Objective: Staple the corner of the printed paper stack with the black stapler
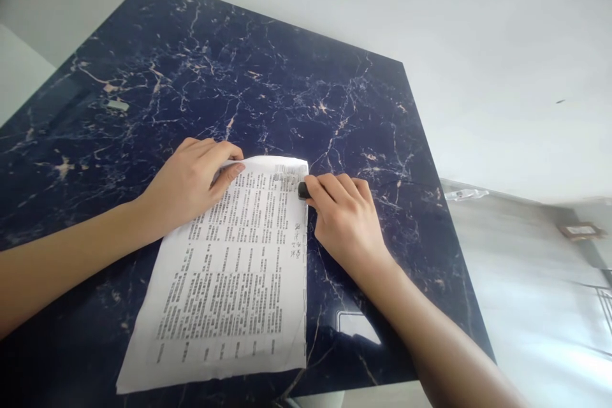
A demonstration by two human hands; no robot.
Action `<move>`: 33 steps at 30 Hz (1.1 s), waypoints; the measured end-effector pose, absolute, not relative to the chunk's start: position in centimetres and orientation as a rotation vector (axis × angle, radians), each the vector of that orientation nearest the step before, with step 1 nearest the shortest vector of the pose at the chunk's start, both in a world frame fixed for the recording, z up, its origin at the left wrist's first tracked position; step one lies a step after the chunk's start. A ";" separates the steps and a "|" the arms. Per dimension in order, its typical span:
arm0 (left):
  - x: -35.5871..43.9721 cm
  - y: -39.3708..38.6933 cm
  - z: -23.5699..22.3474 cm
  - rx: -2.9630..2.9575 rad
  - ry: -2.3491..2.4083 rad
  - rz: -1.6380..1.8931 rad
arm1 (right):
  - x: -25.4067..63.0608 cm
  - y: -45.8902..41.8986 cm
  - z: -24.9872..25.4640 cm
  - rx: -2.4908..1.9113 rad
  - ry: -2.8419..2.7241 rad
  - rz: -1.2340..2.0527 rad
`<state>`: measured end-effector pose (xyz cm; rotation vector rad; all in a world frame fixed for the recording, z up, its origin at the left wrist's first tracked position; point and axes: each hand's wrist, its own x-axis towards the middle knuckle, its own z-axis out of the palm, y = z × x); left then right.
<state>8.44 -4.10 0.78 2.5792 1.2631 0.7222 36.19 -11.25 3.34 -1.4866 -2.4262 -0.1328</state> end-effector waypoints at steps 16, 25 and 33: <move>8.3 -4.1 0.7 2.618 1.260 0.718 | 39.1 -10.3 3.7 -1.528 -2.135 0.089; 8.2 -4.4 1.3 2.717 1.203 0.811 | 40.4 -10.4 5.4 -1.547 -2.278 0.181; 8.2 -4.6 1.2 2.760 1.059 0.694 | 42.4 -9.7 4.7 -1.851 -2.147 0.088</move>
